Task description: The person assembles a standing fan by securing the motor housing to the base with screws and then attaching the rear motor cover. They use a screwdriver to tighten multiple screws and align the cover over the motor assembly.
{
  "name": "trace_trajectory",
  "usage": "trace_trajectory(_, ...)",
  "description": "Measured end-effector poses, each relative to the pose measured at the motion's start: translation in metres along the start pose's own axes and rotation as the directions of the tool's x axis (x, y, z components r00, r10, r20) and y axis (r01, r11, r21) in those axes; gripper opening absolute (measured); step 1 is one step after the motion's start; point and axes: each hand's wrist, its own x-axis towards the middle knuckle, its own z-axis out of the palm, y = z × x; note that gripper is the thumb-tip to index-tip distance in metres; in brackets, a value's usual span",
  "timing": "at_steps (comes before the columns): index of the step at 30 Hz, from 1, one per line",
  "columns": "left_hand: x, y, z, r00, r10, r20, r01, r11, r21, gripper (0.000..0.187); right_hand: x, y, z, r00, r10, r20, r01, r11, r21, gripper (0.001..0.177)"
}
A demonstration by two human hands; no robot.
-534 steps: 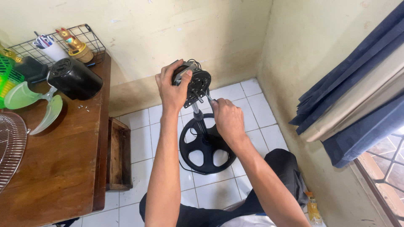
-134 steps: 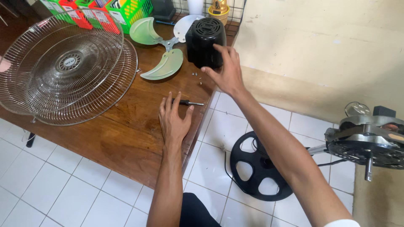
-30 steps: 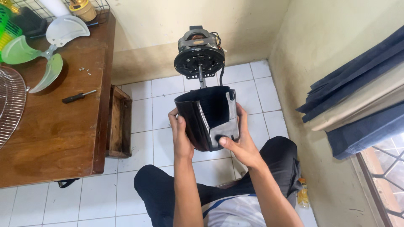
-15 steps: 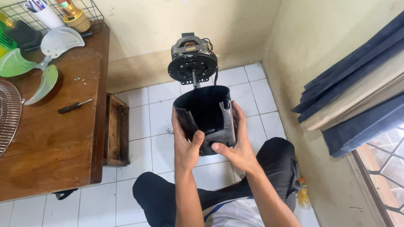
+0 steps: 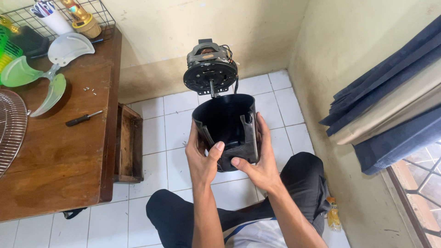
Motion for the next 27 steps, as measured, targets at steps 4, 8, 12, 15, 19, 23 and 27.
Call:
trace_trajectory(4,0.0,-0.006,-0.002,0.999,-0.034,0.011,0.034,0.999,-0.002,0.097,0.0,-0.002,0.0,1.0,-0.007,-0.015,0.006,0.999,-0.033,0.117)
trace_trajectory(8,-0.004,-0.015,-0.006,0.998,-0.046,0.039,0.043,0.997,0.068,0.107,0.003,-0.001,-0.003,0.998,0.067,0.003,-0.067,0.996,0.055,0.119)
trace_trajectory(12,-0.006,-0.025,-0.011,0.994,0.048,0.101,-0.033,0.989,-0.142,0.101,0.004,0.003,-0.009,0.999,0.034,0.038,-0.035,0.999,0.018,0.121)
trace_trajectory(15,-0.006,-0.03,-0.013,0.989,-0.019,0.148,0.032,0.996,-0.089,0.099,0.004,0.006,-0.011,0.998,0.018,0.056,-0.019,1.0,0.018,0.123)
trace_trajectory(19,-0.007,-0.034,-0.012,0.986,0.008,0.165,0.01,0.994,-0.107,0.109,0.003,0.009,-0.014,0.997,0.042,0.068,-0.042,0.999,0.001,0.125)
trace_trajectory(23,-0.008,-0.036,-0.012,0.987,0.016,0.162,0.002,0.994,-0.108,0.113,0.004,0.01,-0.016,0.993,0.065,0.094,-0.065,0.998,-0.002,0.128)
trace_trajectory(27,-0.01,-0.042,-0.013,0.992,0.014,0.124,0.002,0.992,-0.127,0.114,0.004,0.013,-0.015,0.992,0.062,0.107,-0.061,0.998,-0.008,0.13)
